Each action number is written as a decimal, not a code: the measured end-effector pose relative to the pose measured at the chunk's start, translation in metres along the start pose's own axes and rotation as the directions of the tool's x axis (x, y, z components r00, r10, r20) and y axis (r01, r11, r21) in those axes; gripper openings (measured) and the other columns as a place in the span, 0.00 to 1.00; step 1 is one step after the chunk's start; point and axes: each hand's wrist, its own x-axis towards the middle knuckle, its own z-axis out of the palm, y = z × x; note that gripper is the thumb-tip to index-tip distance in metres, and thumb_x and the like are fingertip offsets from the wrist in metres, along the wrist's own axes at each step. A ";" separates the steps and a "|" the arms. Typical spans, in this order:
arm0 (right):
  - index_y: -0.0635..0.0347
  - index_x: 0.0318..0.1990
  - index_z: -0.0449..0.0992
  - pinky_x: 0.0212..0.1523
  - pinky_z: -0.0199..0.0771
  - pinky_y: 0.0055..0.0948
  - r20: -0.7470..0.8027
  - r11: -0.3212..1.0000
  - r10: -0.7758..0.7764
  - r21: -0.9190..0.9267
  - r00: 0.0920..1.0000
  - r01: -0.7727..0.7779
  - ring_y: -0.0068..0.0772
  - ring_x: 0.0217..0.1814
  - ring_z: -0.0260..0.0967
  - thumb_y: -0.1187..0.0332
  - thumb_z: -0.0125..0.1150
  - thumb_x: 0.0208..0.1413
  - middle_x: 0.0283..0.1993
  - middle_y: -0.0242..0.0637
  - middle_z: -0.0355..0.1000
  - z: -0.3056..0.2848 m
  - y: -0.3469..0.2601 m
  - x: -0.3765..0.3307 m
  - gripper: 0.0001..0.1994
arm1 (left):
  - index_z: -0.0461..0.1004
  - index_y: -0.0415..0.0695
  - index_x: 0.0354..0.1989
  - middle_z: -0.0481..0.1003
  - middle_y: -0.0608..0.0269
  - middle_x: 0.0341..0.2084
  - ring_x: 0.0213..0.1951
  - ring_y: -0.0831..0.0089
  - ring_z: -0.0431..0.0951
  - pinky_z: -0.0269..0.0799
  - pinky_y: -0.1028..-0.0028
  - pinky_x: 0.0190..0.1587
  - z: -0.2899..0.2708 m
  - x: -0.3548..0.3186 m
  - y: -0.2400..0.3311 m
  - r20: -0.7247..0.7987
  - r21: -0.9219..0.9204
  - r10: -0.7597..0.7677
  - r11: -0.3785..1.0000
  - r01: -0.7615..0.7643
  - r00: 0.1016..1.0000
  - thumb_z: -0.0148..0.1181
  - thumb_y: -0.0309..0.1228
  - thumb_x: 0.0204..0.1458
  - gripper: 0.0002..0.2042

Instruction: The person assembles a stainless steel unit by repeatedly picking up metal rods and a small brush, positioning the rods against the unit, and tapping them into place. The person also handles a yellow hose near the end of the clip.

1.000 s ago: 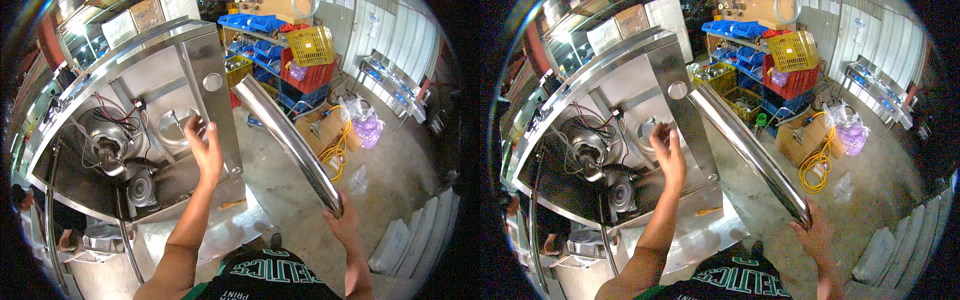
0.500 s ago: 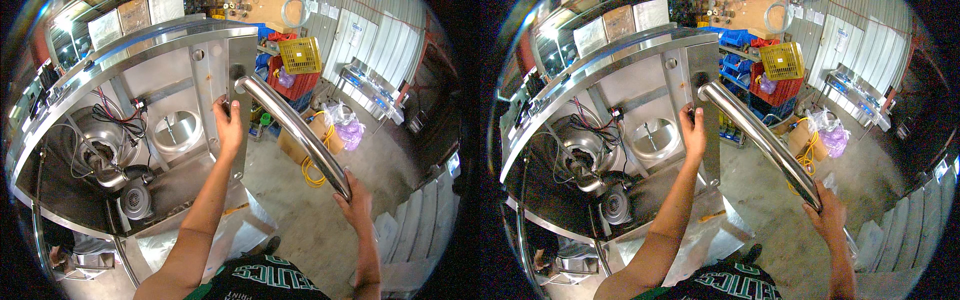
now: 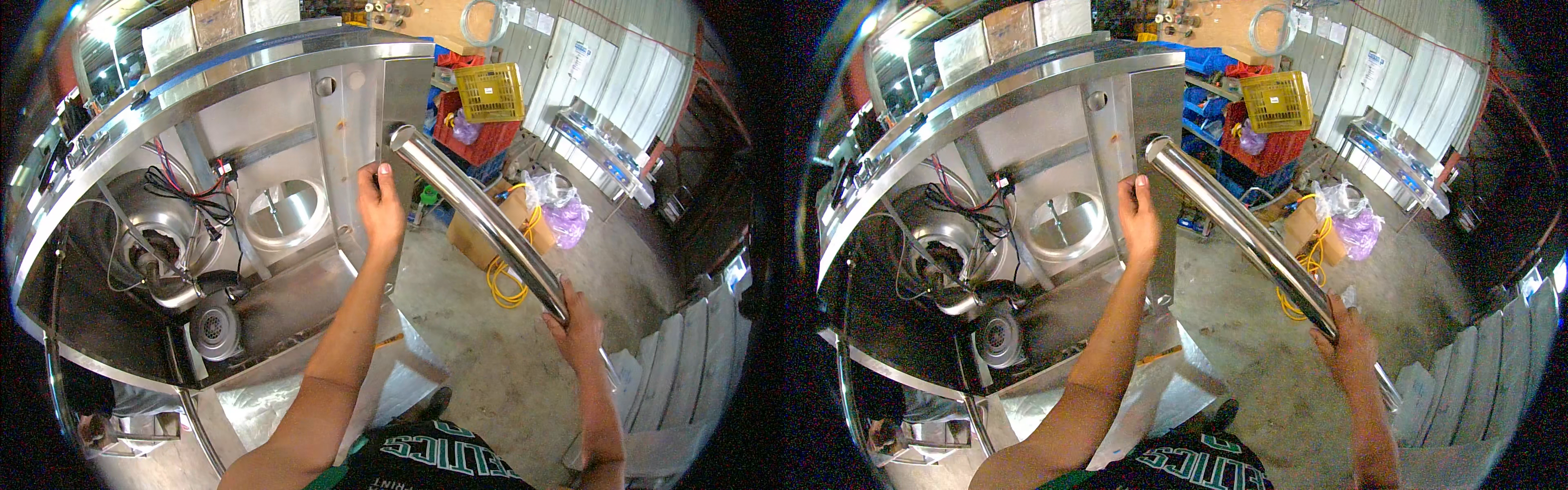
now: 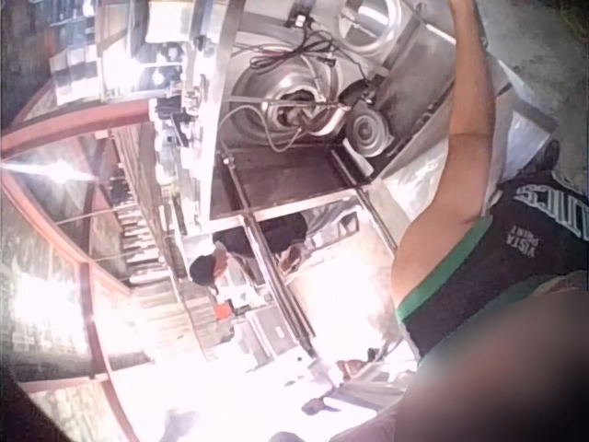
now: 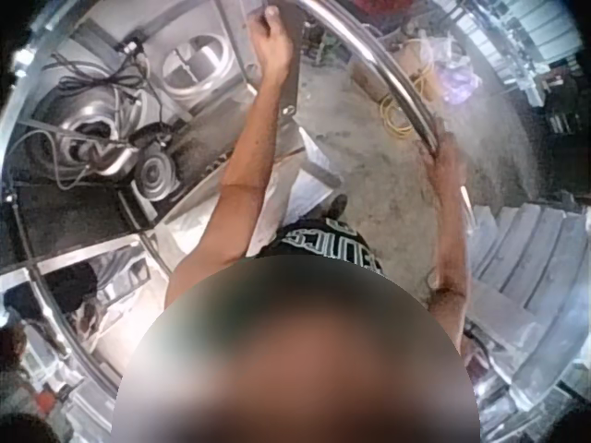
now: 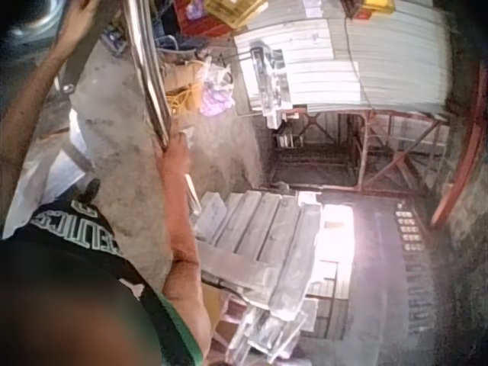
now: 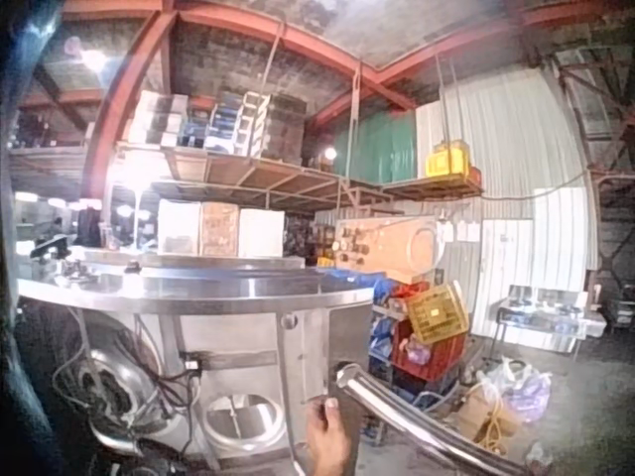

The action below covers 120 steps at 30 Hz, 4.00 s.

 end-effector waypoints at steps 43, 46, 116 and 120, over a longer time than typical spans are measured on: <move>0.64 0.51 0.74 0.48 0.78 0.48 0.294 0.990 0.098 -0.127 0.951 -0.062 0.59 0.43 0.78 0.63 0.75 0.46 0.41 0.56 0.78 -0.139 -0.155 0.072 0.26 | 0.69 0.36 0.40 0.76 0.40 0.32 0.37 0.40 0.76 0.68 0.49 0.43 0.007 0.001 -0.005 0.006 0.066 -0.007 0.998 0.007 1.000 0.48 0.44 0.68 0.19; 0.68 0.46 0.77 0.47 0.77 0.46 0.206 1.000 0.017 0.001 0.978 -0.018 0.54 0.43 0.79 0.60 0.74 0.45 0.40 0.57 0.78 -0.127 -0.179 0.100 0.24 | 0.70 0.36 0.41 0.76 0.40 0.32 0.36 0.40 0.76 0.69 0.49 0.41 0.002 -0.001 -0.004 0.049 0.038 -0.007 0.999 0.005 0.999 0.49 0.43 0.68 0.18; 0.73 0.55 0.75 0.51 0.74 0.40 0.259 0.974 -0.197 0.160 0.946 0.159 0.45 0.47 0.78 0.57 0.73 0.48 0.45 0.56 0.79 -0.071 -0.222 0.209 0.32 | 0.70 0.37 0.41 0.76 0.41 0.34 0.39 0.39 0.76 0.68 0.49 0.43 0.001 0.004 -0.012 0.079 -0.009 0.036 0.999 -0.035 0.996 0.53 0.39 0.67 0.14; 0.73 0.55 0.74 0.51 0.74 0.40 0.262 0.981 -0.173 0.130 0.950 0.143 0.45 0.47 0.78 0.57 0.73 0.48 0.45 0.56 0.79 -0.073 -0.224 0.205 0.32 | 0.70 0.37 0.42 0.76 0.41 0.34 0.40 0.39 0.76 0.68 0.48 0.43 -0.003 0.006 -0.012 0.118 0.060 0.015 0.998 -0.022 0.993 0.53 0.39 0.67 0.14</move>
